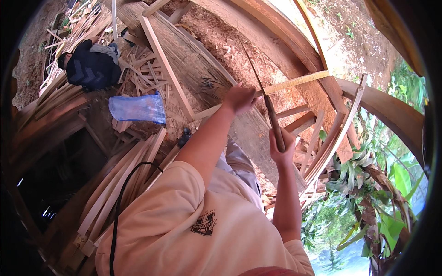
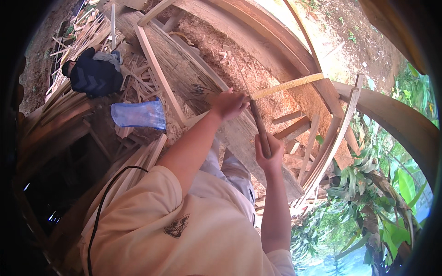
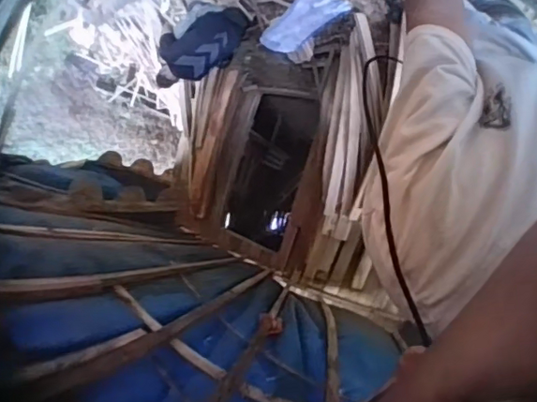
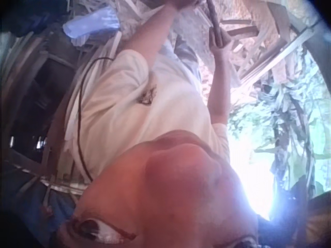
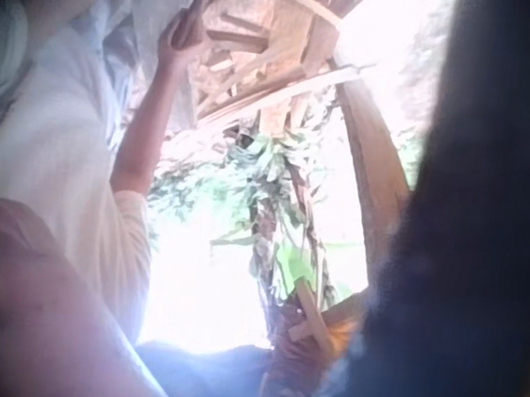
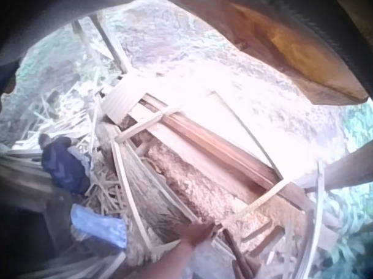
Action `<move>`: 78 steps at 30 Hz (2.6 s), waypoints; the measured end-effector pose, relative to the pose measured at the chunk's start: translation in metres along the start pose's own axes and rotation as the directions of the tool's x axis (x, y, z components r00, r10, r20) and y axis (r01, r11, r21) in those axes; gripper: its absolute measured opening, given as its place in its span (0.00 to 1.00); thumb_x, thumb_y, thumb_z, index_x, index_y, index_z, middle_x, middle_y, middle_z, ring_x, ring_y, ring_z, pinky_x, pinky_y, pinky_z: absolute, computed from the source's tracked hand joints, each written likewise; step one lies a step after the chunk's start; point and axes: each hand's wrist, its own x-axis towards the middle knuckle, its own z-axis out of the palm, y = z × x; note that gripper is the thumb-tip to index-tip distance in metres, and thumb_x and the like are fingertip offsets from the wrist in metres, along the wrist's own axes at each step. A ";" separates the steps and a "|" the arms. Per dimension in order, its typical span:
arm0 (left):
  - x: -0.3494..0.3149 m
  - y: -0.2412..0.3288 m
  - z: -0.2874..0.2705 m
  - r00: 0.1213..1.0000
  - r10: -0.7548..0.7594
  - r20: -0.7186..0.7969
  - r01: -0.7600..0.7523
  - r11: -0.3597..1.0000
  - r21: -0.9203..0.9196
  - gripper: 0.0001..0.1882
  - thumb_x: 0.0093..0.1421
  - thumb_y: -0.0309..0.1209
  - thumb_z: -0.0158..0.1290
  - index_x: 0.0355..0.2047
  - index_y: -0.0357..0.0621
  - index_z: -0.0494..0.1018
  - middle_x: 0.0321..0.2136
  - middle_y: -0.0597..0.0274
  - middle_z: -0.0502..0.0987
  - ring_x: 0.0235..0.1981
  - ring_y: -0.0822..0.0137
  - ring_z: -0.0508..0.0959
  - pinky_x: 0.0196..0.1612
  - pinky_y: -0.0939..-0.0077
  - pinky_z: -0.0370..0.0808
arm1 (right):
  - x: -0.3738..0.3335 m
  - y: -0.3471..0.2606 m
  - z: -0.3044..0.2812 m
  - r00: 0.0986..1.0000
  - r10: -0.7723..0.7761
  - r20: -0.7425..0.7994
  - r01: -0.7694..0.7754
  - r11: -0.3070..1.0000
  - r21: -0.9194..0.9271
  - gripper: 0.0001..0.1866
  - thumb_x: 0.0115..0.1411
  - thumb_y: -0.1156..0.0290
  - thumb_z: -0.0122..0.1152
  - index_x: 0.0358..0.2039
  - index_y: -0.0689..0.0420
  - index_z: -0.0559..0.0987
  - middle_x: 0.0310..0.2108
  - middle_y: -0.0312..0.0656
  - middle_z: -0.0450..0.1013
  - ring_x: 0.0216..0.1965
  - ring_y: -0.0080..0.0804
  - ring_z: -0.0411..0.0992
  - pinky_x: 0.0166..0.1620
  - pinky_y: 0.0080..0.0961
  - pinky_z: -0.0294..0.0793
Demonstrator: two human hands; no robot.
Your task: The person uses a curved blade to shave thin strips from a wooden plank, repeatedly drawing the tool along the wood to produce shavings. The person occasionally lifts and repositions the plank while continuing to shave its surface.
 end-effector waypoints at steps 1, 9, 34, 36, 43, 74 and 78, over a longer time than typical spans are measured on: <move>0.001 -0.001 -0.002 1.000 0.009 0.017 -0.010 0.999 0.032 0.17 0.73 0.46 0.52 0.39 0.43 0.73 0.25 0.49 0.83 0.32 0.48 0.86 0.66 0.45 0.72 | -0.017 -0.002 -0.015 0.999 0.037 0.003 -0.037 0.999 0.000 0.13 0.65 0.75 0.64 0.24 0.63 0.74 0.15 0.39 0.63 0.17 0.21 0.60 0.23 0.28 0.58; 0.000 -0.011 0.020 0.978 0.085 -0.192 -0.056 0.987 0.152 0.23 0.75 0.49 0.47 0.40 0.39 0.76 0.24 0.50 0.82 0.30 0.53 0.86 0.60 0.53 0.79 | -0.129 -0.064 -0.100 0.984 0.170 0.056 -0.151 0.958 -0.244 0.14 0.62 0.76 0.64 0.21 0.61 0.71 0.14 0.43 0.63 0.14 0.38 0.63 0.21 0.34 0.60; 0.009 -0.009 0.013 0.999 0.021 -0.036 -0.020 1.000 0.014 0.17 0.68 0.36 0.52 0.25 0.41 0.79 0.22 0.52 0.81 0.26 0.60 0.85 0.40 0.58 0.86 | -0.058 -0.160 -0.063 0.952 0.303 0.040 -0.277 0.911 -0.304 0.12 0.67 0.74 0.62 0.25 0.63 0.75 0.14 0.39 0.67 0.16 0.25 0.62 0.22 0.30 0.61; 0.011 -0.006 0.004 0.997 -0.027 0.072 0.027 1.000 -0.004 0.16 0.67 0.35 0.52 0.24 0.40 0.79 0.23 0.50 0.82 0.28 0.59 0.85 0.44 0.56 0.85 | -0.059 -0.162 -0.059 0.952 0.306 0.024 -0.283 0.905 -0.316 0.13 0.66 0.73 0.63 0.24 0.61 0.75 0.14 0.41 0.67 0.14 0.29 0.63 0.22 0.32 0.62; 0.007 0.004 -0.012 0.986 -0.119 0.120 0.123 0.992 -0.027 0.15 0.64 0.35 0.54 0.27 0.37 0.81 0.27 0.47 0.85 0.31 0.52 0.86 0.44 0.57 0.85 | -0.060 -0.159 -0.057 0.949 0.315 0.015 -0.291 0.893 -0.344 0.14 0.65 0.74 0.63 0.23 0.61 0.74 0.13 0.42 0.67 0.13 0.30 0.64 0.21 0.31 0.64; 0.005 -0.004 -0.004 0.985 -0.138 0.104 0.143 0.988 -0.051 0.15 0.62 0.40 0.59 0.35 0.38 0.83 0.30 0.45 0.85 0.36 0.46 0.87 0.46 0.52 0.83 | 0.013 0.002 -0.023 0.986 0.045 0.162 -0.026 0.993 -0.112 0.11 0.67 0.73 0.61 0.28 0.62 0.76 0.16 0.37 0.63 0.20 0.20 0.60 0.24 0.29 0.59; 0.006 0.000 -0.004 0.987 -0.130 0.097 0.134 0.990 -0.037 0.15 0.62 0.40 0.59 0.35 0.39 0.83 0.31 0.46 0.85 0.36 0.48 0.87 0.46 0.53 0.83 | 0.001 -0.017 -0.015 0.989 0.072 0.126 -0.061 0.994 -0.091 0.10 0.66 0.76 0.60 0.26 0.62 0.74 0.15 0.36 0.62 0.19 0.20 0.59 0.23 0.28 0.57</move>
